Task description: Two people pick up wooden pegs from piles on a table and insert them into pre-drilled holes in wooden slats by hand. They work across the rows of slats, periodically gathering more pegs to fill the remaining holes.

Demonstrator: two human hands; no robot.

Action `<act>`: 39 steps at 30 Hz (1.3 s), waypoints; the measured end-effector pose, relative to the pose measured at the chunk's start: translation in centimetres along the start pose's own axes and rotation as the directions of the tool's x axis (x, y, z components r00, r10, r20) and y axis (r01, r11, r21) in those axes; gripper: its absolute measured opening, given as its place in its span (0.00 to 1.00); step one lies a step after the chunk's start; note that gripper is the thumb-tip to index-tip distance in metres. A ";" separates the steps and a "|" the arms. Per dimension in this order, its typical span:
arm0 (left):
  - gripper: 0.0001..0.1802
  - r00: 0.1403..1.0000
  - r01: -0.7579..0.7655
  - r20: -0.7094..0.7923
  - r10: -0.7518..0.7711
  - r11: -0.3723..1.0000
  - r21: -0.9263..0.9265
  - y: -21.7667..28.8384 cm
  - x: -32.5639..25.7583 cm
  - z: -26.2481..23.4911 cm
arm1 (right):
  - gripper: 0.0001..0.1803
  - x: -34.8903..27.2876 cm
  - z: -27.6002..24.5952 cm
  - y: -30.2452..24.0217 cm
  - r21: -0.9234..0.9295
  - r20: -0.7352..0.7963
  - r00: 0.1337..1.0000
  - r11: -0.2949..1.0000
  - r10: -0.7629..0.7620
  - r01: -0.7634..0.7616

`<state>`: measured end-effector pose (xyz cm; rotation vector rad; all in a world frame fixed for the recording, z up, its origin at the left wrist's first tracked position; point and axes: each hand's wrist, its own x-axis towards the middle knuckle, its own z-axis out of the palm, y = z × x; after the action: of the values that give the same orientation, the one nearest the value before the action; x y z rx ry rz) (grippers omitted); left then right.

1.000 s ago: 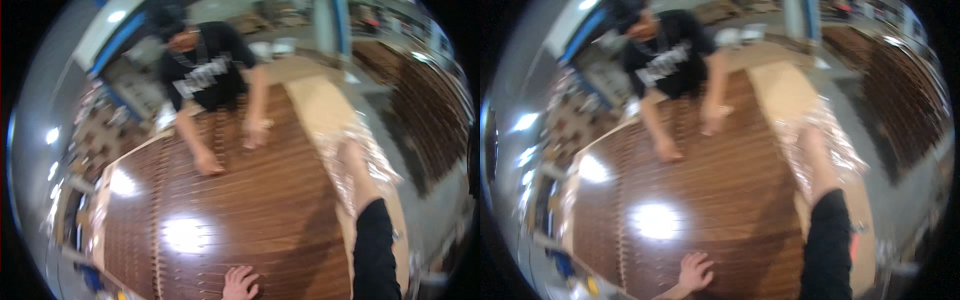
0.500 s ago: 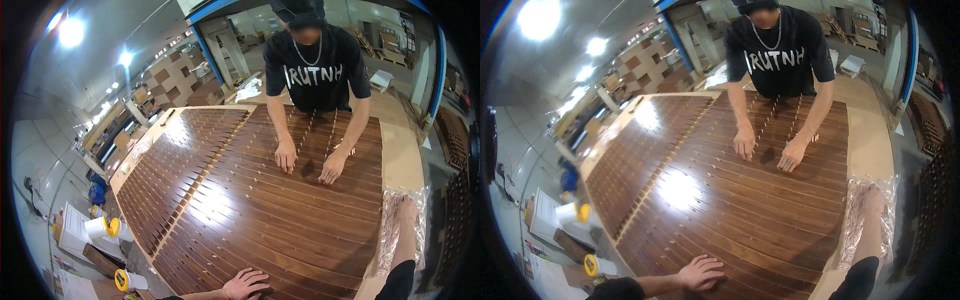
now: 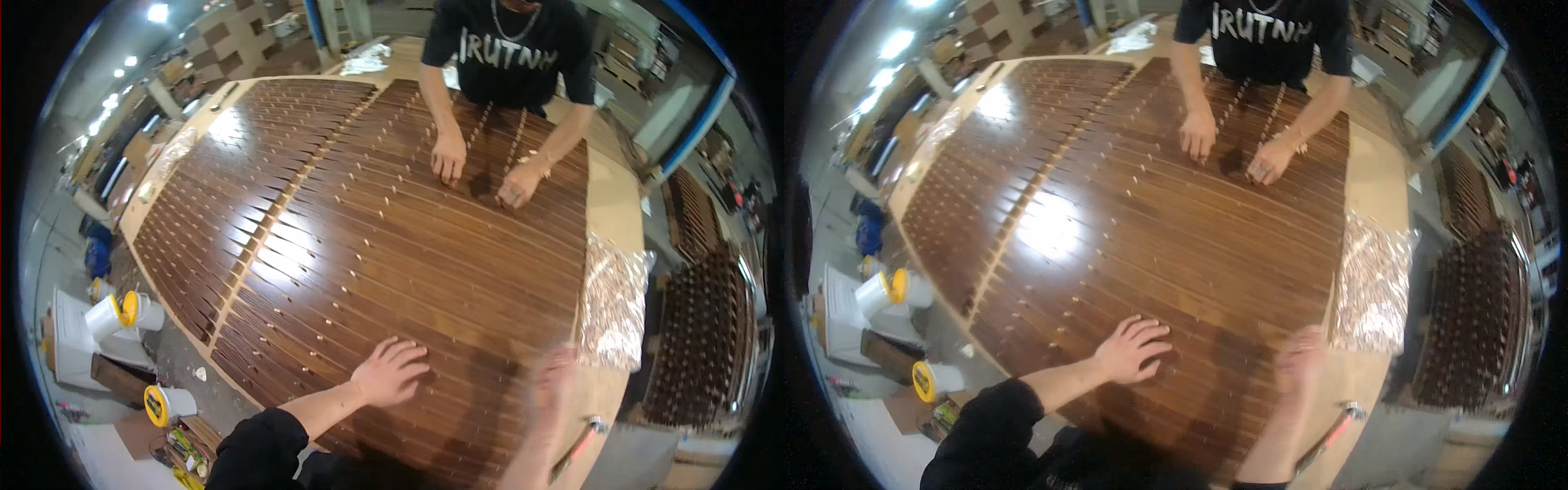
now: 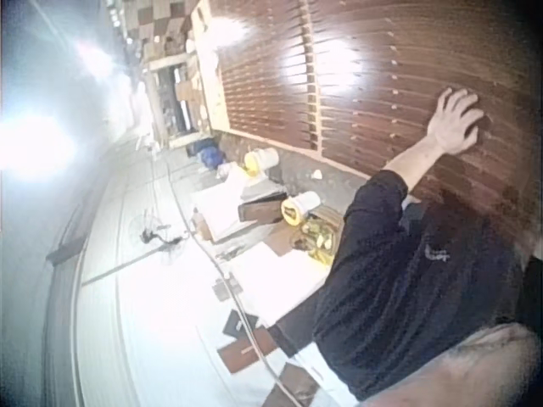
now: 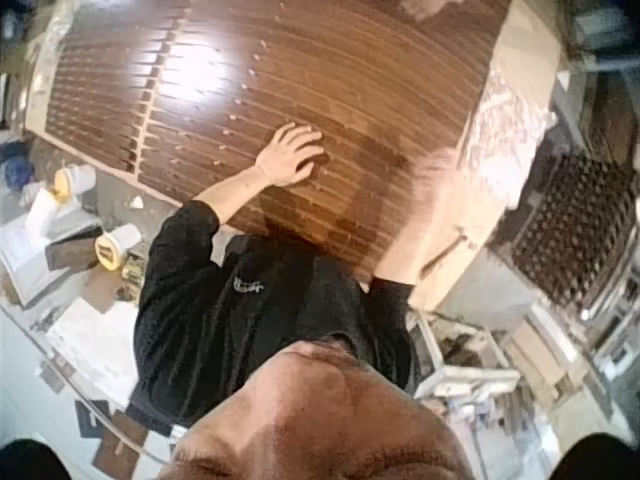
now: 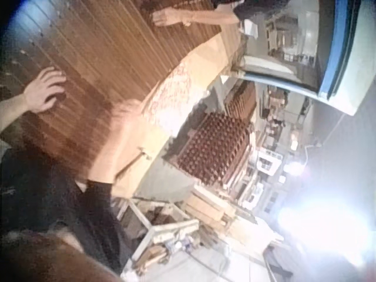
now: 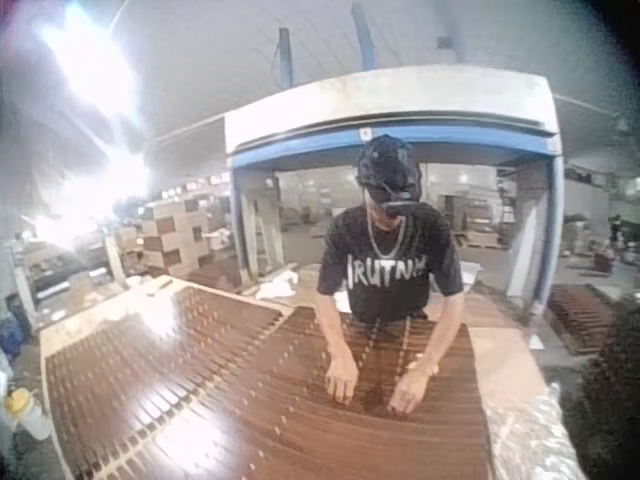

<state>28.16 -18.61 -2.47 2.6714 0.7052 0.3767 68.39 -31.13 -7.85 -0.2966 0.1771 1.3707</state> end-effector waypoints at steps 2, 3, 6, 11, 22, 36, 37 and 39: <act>0.23 0.999 0.021 -0.046 -0.021 1.000 0.006 -0.1 -0.2 0.0 | 0.11 -2.3 4.3 10.8 -0.341 -0.208 0.978 0.937 0.000 -0.073; 0.22 0.997 0.027 -0.073 -0.029 0.999 -0.024 0.0 -0.1 -0.2 | 0.14 -3.5 4.8 14.9 -0.677 -0.272 0.956 0.727 -0.108 -0.111; 0.18 0.974 0.056 -0.204 -0.102 0.974 -0.220 -0.1 -0.6 0.8 | 0.15 -5.2 6.7 25.0 -0.994 0.052 0.891 -0.112 -0.452 0.001; 0.24 0.931 0.196 -0.174 -0.322 0.840 -0.505 1.9 -5.9 1.5 | 0.07 -6.7 6.2 30.4 -0.720 0.479 0.800 -0.683 -0.361 0.123; 0.17 0.935 0.126 -0.181 -0.306 0.761 -0.636 0.6 -9.6 -0.8 | 0.18 -8.9 6.6 28.2 -0.767 0.424 0.797 -0.638 -0.430 0.064; 0.13 0.975 0.216 -0.021 -0.219 0.972 -0.095 0.9 -17.5 -5.8 | 0.08 -24.6 4.3 30.4 -0.963 -0.088 0.810 -0.160 -0.579 -0.219; 0.13 0.977 0.212 -0.015 -0.214 0.972 -0.098 0.8 -17.3 -5.1 | 0.08 -24.8 4.3 30.7 -0.962 -0.093 0.806 -0.156 -0.585 -0.225; 0.09 0.952 0.294 -0.037 -0.304 0.942 -0.165 0.5 -16.9 -4.0 | 0.09 -25.0 4.5 31.2 -0.919 -0.032 0.832 -0.312 -0.554 -0.243</act>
<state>12.85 -26.70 -1.44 2.3652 1.0377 0.4142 32.74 -47.81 0.55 -2.1771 -0.7406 0.6515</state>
